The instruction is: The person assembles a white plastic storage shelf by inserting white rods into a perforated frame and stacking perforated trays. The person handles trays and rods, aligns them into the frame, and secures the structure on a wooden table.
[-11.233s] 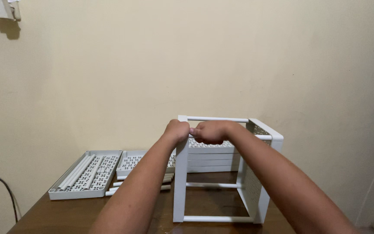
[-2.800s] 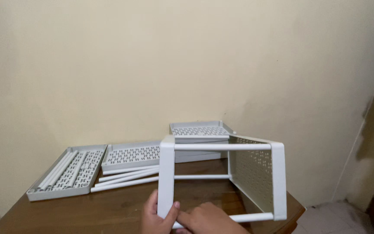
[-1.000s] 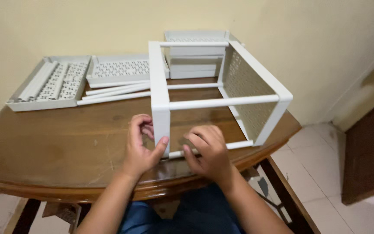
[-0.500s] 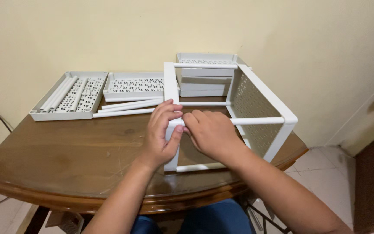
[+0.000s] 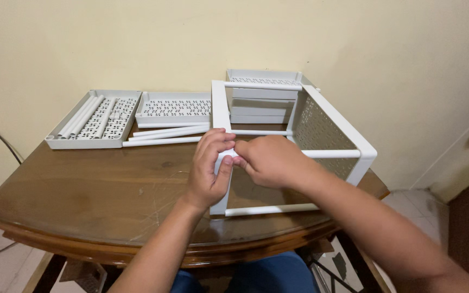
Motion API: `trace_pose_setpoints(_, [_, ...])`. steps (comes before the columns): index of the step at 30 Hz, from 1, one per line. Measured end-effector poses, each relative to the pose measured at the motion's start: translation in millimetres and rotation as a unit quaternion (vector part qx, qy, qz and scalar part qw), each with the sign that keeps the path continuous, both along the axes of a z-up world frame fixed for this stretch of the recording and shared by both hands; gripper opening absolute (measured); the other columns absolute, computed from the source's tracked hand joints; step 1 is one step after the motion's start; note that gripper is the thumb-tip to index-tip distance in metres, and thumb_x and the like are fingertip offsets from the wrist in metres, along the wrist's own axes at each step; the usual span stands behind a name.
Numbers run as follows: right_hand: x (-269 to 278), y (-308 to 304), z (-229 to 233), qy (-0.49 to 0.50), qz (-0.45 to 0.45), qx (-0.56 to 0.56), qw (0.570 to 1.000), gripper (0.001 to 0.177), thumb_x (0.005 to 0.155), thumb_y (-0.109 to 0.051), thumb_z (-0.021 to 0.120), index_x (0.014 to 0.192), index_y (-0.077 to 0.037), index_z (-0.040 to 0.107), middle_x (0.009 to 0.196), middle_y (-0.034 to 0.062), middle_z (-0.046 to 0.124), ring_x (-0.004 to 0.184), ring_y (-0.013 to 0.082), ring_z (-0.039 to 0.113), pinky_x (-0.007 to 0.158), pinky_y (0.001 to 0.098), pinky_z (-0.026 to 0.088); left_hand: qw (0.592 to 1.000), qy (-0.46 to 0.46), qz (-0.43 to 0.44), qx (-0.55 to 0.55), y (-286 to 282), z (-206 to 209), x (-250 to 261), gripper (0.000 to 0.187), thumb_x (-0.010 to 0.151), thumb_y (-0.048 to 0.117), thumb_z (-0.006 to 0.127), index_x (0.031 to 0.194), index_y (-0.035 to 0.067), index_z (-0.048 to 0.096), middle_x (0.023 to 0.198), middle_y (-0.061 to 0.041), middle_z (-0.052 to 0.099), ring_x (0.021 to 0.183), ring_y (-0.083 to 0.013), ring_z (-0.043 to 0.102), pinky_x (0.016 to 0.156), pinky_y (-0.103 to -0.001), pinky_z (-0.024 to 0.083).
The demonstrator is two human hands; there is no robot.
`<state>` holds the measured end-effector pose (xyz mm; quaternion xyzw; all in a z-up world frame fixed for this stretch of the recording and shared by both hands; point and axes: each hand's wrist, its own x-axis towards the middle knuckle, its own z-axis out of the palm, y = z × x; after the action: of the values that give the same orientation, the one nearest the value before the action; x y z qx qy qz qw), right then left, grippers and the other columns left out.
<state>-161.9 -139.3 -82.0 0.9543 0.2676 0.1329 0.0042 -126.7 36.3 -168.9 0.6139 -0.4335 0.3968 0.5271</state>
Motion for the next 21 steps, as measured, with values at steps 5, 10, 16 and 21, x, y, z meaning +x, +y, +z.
trace_pose_setpoints(5, [44.2, -20.7, 4.9, 0.217, 0.149, 0.095, 0.960, 0.039, 0.107, -0.041, 0.050, 0.091, -0.008, 0.063, 0.070, 0.0063, 0.062, 0.064, 0.0262, 0.057, 0.059, 0.0434, 0.050, 1.000, -0.006, 0.008, 0.001, -1.2, 1.3, -0.5, 0.014, 0.104, 0.013, 0.059, 0.114, 0.003, 0.061, 0.127, -0.016, 0.066, 0.131, -0.0381, 0.058, 0.116, -0.048, 0.043])
trace_pose_setpoints(10, [81.0, -27.7, 20.9, 0.646, -0.056, 0.209, 0.732, 0.038, 0.106, -0.045, 0.049, 0.085, -0.013, 0.053, 0.061, -0.0075, 0.039, 0.043, 0.0054, 0.031, 0.038, 0.0235, 0.026, 1.000, -0.012, 0.014, 0.000, -0.3, 1.0, -0.8, 0.015, 0.103, 0.013, 0.060, 0.114, 0.003, 0.060, 0.127, -0.017, 0.066, 0.131, -0.0384, 0.058, 0.116, -0.048, 0.044])
trace_pose_setpoints(16, [84.1, -25.3, 25.0, 0.694, -0.047, 0.210, 0.687, 0.040, 0.107, -0.046, 0.048, 0.085, -0.013, 0.054, 0.061, -0.0088, 0.039, 0.043, 0.0034, 0.031, 0.037, 0.0219, 0.025, 1.000, -0.009, 0.020, -0.003, -0.6, -0.7, -2.0, 0.015, 0.101, 0.011, 0.062, 0.114, 0.003, 0.060, 0.127, -0.017, 0.065, 0.130, -0.0382, 0.058, 0.115, -0.048, 0.044])
trace_pose_setpoints(21, [54.0, -19.5, 13.1, 0.317, 0.172, 0.120, 0.925, 0.044, 0.110, -0.044, 0.045, 0.094, -0.009, 0.064, 0.076, -0.0021, 0.066, 0.067, 0.0177, 0.063, 0.061, 0.0369, 0.055, 0.999, -0.018, 0.027, -0.003, -1.1, -0.3, 0.5, 0.023, 0.094, 0.008, 0.068, 0.114, 0.005, 0.058, 0.128, -0.016, 0.065, 0.132, -0.0378, 0.057, 0.115, -0.049, 0.044])
